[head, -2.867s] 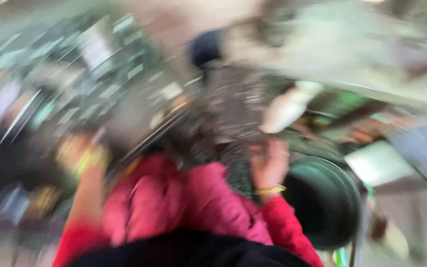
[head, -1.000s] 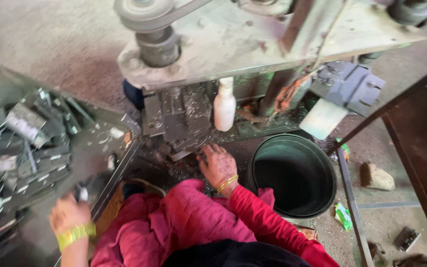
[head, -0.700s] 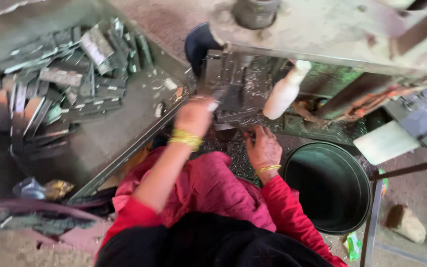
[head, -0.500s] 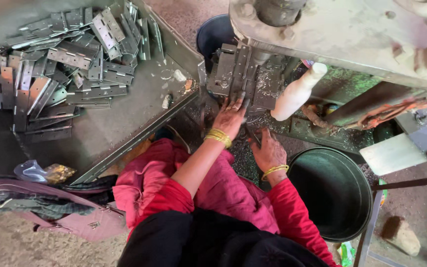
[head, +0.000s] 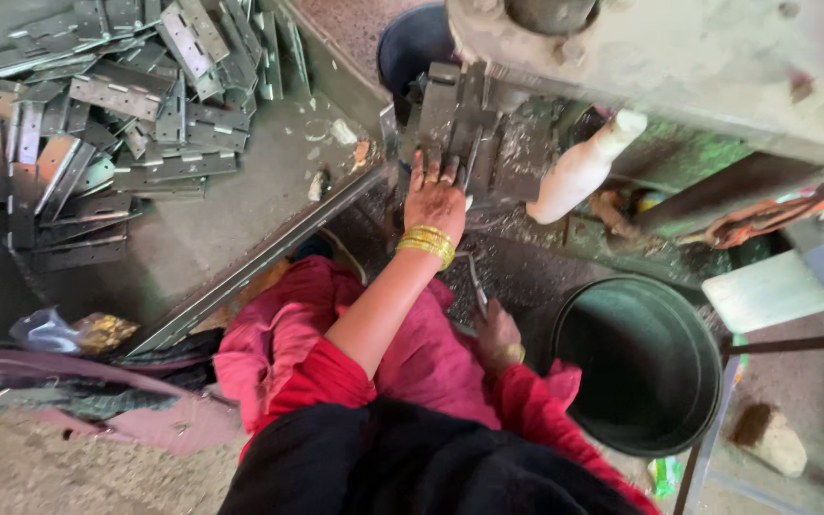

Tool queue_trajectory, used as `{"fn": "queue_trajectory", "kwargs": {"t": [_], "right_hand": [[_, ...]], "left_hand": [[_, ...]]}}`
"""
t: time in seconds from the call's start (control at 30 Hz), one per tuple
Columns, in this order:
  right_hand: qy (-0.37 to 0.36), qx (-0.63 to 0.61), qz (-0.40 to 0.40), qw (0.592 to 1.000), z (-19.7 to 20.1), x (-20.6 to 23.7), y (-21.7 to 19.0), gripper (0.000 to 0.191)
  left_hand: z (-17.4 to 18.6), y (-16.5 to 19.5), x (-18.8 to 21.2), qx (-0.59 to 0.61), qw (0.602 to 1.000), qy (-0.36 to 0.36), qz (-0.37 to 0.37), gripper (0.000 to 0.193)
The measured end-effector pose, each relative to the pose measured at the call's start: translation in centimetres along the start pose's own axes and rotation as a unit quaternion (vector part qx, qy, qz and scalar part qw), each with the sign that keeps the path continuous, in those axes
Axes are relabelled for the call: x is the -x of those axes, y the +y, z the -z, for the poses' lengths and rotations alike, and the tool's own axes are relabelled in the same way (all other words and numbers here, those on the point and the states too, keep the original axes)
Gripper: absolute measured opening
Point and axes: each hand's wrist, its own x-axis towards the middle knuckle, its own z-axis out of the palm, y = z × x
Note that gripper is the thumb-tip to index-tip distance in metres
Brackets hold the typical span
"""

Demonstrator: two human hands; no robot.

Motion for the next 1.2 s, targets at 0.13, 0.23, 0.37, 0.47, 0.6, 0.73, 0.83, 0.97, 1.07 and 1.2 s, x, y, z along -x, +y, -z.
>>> {"fn": "queue_trajectory", "kwargs": {"t": [0.13,0.23,0.37,0.47,0.6,0.73,0.83,0.97,1.07,1.2], "right_hand": [[-0.063,0.06,-0.022,0.996,3.3,-2.1,-1.8,0.039],[-0.073,0.076,-0.048,0.993,5.3,-2.7,-3.7,0.041],[-0.041,0.087,-0.064,0.993,4.6,-1.1,-4.9,0.042],[-0.048,0.058,-0.027,0.997,3.9,-0.8,-4.1,0.04],[-0.053,0.053,0.04,0.996,3.5,-1.8,-2.0,0.033],[-0.044,0.031,-0.022,0.998,1.9,-1.7,-1.1,0.035],[-0.013,0.042,-0.006,0.999,1.1,-1.0,-1.3,0.039],[-0.072,0.016,-0.035,0.997,2.2,-1.7,-1.7,0.041],[-0.094,0.028,-0.048,0.994,3.7,-2.0,-2.3,0.04],[-0.043,0.028,-0.051,0.997,3.7,-0.8,-3.2,0.041]], "left_hand": [[-0.1,-0.3,-0.6,-0.016,0.999,0.031,0.002,0.05],[-1.0,0.2,-3.1,-0.073,0.996,0.047,0.002,0.051],[-3.2,1.0,-4.9,-0.069,0.987,0.144,0.009,0.05],[-3.9,0.7,-4.9,-0.109,0.983,0.138,0.044,0.048],[-3.4,0.3,-4.3,-0.023,1.0,0.018,0.004,0.037],[-3.0,0.3,-3.7,-0.051,0.994,0.096,-0.001,0.037],[-3.0,0.0,-3.3,-0.045,0.976,0.211,0.012,0.042],[-2.0,-0.3,-4.0,-0.048,0.999,0.007,0.002,0.045],[-0.9,0.3,-5.1,-0.02,0.996,0.082,0.01,0.043],[-0.7,1.0,-5.7,-0.041,0.999,0.013,0.031,0.042]]}}
